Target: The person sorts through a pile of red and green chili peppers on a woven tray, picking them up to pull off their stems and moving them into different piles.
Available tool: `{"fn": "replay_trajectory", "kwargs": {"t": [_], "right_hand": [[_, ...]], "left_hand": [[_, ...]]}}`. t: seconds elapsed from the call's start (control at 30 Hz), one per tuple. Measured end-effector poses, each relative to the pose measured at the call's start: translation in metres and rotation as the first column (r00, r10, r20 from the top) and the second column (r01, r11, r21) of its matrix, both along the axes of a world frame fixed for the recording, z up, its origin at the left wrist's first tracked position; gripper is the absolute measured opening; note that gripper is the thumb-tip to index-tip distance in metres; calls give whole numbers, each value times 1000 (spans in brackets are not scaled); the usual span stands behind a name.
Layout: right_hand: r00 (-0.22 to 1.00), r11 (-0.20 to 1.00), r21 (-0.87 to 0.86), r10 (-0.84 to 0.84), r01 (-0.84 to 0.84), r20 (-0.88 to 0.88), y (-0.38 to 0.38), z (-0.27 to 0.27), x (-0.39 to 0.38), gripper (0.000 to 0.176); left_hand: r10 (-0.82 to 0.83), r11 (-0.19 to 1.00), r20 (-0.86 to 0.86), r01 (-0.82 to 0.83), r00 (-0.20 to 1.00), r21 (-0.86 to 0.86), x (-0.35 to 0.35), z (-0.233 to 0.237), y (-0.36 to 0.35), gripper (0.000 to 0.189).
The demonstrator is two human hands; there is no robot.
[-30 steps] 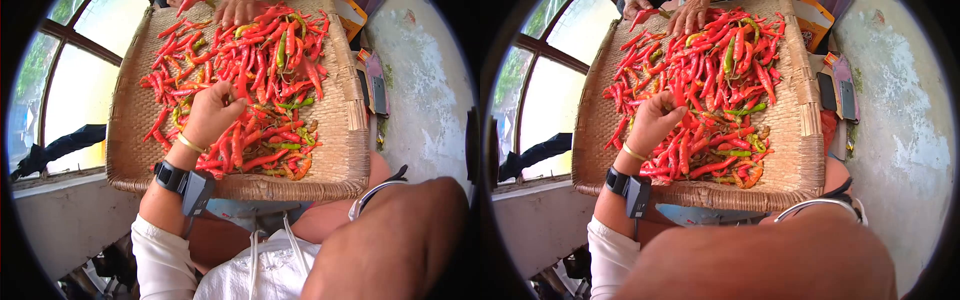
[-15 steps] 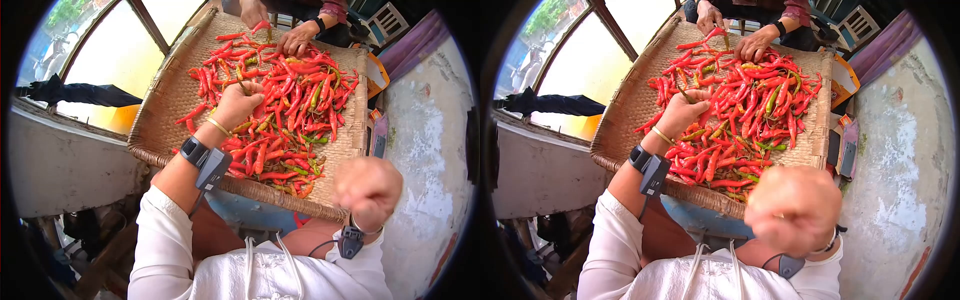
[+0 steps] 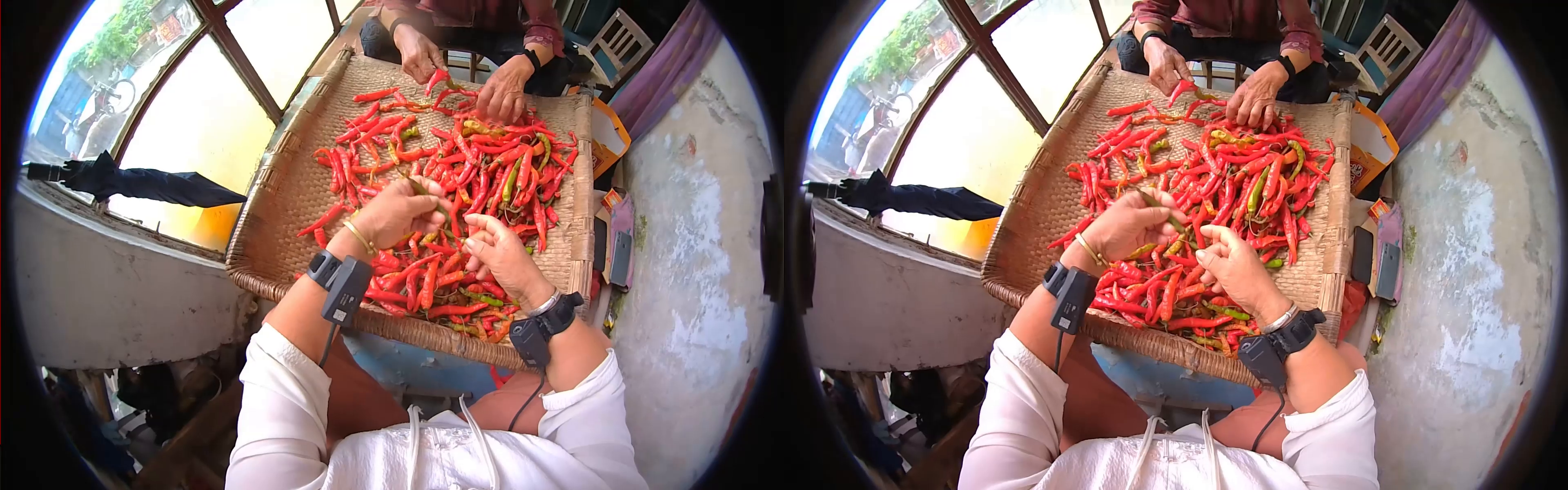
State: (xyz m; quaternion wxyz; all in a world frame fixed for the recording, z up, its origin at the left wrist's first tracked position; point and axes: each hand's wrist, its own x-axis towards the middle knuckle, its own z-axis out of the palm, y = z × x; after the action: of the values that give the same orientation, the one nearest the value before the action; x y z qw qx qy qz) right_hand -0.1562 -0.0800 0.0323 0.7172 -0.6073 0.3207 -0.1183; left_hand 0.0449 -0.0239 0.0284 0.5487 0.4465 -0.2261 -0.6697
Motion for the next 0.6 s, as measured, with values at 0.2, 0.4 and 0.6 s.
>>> {"fn": "replay_trajectory", "kwargs": {"t": [0.2,0.4,0.6], "right_hand": [[999,998,48,28,-26,-34,-7,-2,-1,46],[999,999,32,21,-20,-41,-8,-4,-1,40],[984,991,-13,134,-136,-114,-3,-7,1,27]], "left_hand": [[93,984,-21,-95,995,-148,8,-5,-5,19],[210,978,839,-102,503,-183,40,-30,-13,44],[59,990,978,137,-200,-32,37,-50,-5,21]]}}
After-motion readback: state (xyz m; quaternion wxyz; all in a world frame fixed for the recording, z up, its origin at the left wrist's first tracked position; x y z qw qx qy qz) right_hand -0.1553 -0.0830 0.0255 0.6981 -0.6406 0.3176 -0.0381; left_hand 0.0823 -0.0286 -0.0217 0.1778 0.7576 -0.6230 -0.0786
